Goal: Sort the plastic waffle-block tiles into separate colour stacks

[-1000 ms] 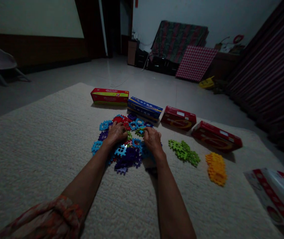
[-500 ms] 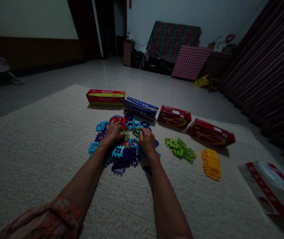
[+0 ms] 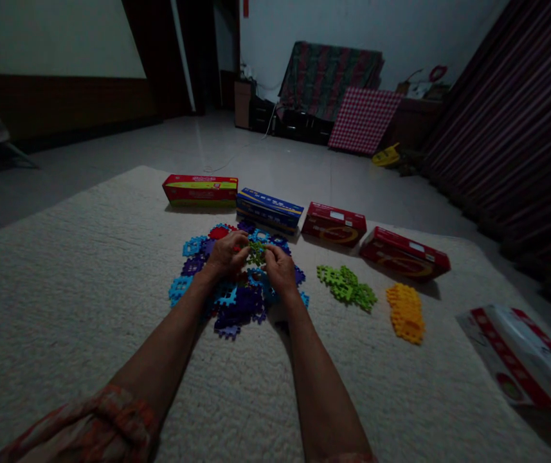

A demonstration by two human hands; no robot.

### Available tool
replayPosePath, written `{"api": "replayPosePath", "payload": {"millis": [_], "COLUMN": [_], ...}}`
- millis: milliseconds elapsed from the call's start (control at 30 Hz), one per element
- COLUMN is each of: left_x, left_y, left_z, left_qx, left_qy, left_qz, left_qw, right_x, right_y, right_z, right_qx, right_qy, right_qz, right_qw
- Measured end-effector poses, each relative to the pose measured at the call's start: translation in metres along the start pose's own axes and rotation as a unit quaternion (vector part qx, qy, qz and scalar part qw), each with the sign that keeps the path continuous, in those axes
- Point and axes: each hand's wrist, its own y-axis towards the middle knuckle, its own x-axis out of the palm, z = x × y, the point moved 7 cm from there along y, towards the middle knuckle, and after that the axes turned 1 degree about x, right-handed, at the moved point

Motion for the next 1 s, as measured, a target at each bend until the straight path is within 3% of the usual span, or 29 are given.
{"api": "replayPosePath", "payload": {"millis": [133,300,433,533,767,1000], "left_x": [0.004,0.002,0.003,-0.001,-0.013,-0.024], "left_y": [0.000,-0.002,-0.003,-0.004,-0.006,-0.006], "left_z": [-0.003,-0.002,-0.005,-0.009,-0.019,-0.035], "left_qx": [-0.022,-0.048,-0.063,-0.084,-0.122,-0.147], "left_qy": [-0.029,-0.059,-0.064,-0.058,-0.035,0.018], "left_qz": [-0.041,-0.052,-0.052,-0.039,-0.004,0.028], "left_qw": [0.999,0.996,0.995,0.994,0.992,0.989], "right_x": [0.003,0.007,-0.003,-0.034,-0.143,-0.198], "right_y": [0.000,-0.002,0.001,0.004,-0.006,-0.027], "right_z": [0.000,0.001,-0.001,-0.005,0.002,0.013], "right_qx": [0.000,-0.026,-0.040,-0.050,-0.032,0.046], "right_qy": [0.030,0.021,-0.012,-0.059,-0.200,-0.324], "right_qz": [-0.017,-0.037,-0.002,0.048,0.170,0.167], "right_qw": [0.999,0.999,0.999,0.996,0.964,0.930]}}
